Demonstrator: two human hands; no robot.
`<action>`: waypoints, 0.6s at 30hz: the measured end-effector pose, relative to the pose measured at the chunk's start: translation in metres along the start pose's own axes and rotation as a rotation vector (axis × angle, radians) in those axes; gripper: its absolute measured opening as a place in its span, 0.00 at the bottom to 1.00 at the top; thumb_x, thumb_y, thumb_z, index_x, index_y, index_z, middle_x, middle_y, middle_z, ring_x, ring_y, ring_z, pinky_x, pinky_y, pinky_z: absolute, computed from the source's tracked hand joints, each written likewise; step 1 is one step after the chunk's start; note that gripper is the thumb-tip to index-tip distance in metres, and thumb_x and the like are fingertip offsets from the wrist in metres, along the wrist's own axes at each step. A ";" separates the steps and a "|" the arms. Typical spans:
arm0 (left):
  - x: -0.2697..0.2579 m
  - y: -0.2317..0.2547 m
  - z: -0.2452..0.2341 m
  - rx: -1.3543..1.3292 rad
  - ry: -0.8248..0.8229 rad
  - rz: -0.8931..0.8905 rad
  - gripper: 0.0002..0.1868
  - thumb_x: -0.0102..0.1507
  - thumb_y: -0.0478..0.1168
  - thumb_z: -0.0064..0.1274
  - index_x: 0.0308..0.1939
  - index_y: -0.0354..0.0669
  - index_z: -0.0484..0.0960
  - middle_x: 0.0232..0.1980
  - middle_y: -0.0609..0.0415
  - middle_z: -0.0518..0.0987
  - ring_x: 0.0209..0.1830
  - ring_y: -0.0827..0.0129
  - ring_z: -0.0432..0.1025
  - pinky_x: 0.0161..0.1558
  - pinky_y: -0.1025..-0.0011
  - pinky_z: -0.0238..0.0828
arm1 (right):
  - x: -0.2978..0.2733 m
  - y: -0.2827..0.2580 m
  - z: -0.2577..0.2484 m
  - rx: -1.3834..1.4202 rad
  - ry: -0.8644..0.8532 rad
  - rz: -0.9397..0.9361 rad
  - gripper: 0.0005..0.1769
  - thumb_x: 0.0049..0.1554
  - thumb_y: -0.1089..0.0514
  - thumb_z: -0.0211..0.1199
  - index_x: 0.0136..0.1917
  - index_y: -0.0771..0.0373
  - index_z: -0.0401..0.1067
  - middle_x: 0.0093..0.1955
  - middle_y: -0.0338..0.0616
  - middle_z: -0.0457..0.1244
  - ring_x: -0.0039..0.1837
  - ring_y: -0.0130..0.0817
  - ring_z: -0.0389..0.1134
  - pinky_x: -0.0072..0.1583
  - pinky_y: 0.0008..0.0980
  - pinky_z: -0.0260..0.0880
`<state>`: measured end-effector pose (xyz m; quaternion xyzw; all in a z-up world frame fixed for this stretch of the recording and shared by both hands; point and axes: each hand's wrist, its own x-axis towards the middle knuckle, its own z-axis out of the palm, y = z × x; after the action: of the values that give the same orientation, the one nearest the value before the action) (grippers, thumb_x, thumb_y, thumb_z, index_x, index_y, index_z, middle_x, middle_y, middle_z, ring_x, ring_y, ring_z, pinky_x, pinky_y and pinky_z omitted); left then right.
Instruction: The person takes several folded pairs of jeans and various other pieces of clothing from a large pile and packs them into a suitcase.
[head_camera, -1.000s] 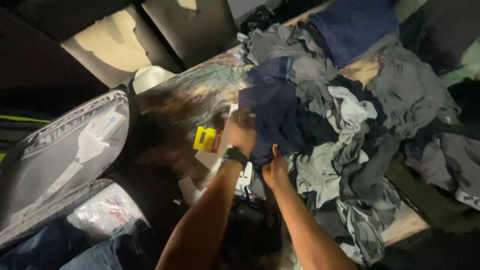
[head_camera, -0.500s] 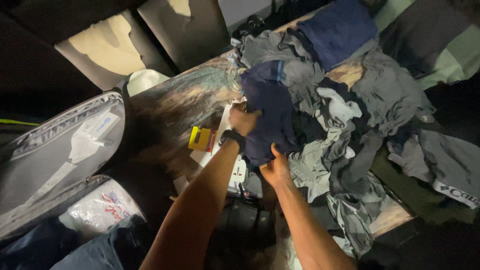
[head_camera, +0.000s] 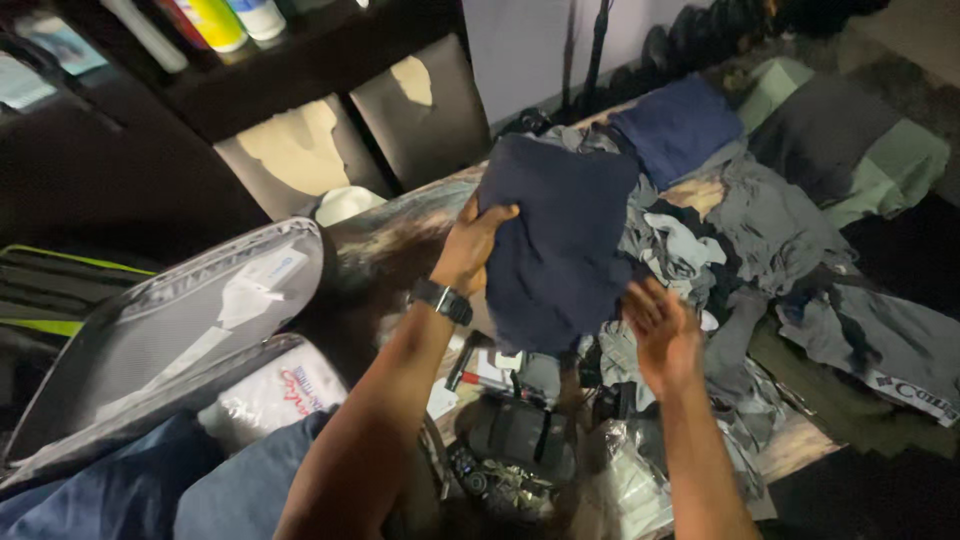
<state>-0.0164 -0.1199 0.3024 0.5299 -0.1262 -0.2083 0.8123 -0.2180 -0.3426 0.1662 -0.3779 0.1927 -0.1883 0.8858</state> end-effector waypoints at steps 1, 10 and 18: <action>-0.019 0.014 0.002 -0.051 0.008 -0.060 0.30 0.60 0.33 0.56 0.67 0.36 0.72 0.60 0.48 0.79 0.56 0.61 0.75 0.58 0.64 0.74 | -0.003 -0.010 0.019 -0.020 -0.050 -0.002 0.42 0.62 0.34 0.57 0.77 0.67 0.62 0.72 0.53 0.63 0.64 0.40 0.62 0.73 0.54 0.44; -0.172 0.059 -0.045 -0.143 0.128 -0.120 0.26 0.61 0.35 0.59 0.62 0.30 0.74 0.56 0.46 0.80 0.55 0.60 0.76 0.55 0.63 0.76 | -0.113 -0.013 0.126 0.061 -0.436 0.392 0.49 0.59 0.27 0.57 0.73 0.71 0.64 0.70 0.55 0.64 0.68 0.48 0.68 0.67 0.49 0.66; -0.293 0.093 -0.120 0.234 0.261 0.095 0.24 0.63 0.42 0.63 0.58 0.30 0.77 0.52 0.48 0.83 0.48 0.68 0.76 0.50 0.73 0.73 | -0.217 0.032 0.224 -0.625 -0.120 0.240 0.36 0.52 0.44 0.68 0.66 0.69 0.72 0.63 0.50 0.69 0.61 0.44 0.71 0.63 0.39 0.71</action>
<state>-0.2048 0.1482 0.3431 0.6366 -0.0680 -0.0832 0.7636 -0.2892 -0.0845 0.3290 -0.6161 0.2316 0.0079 0.7528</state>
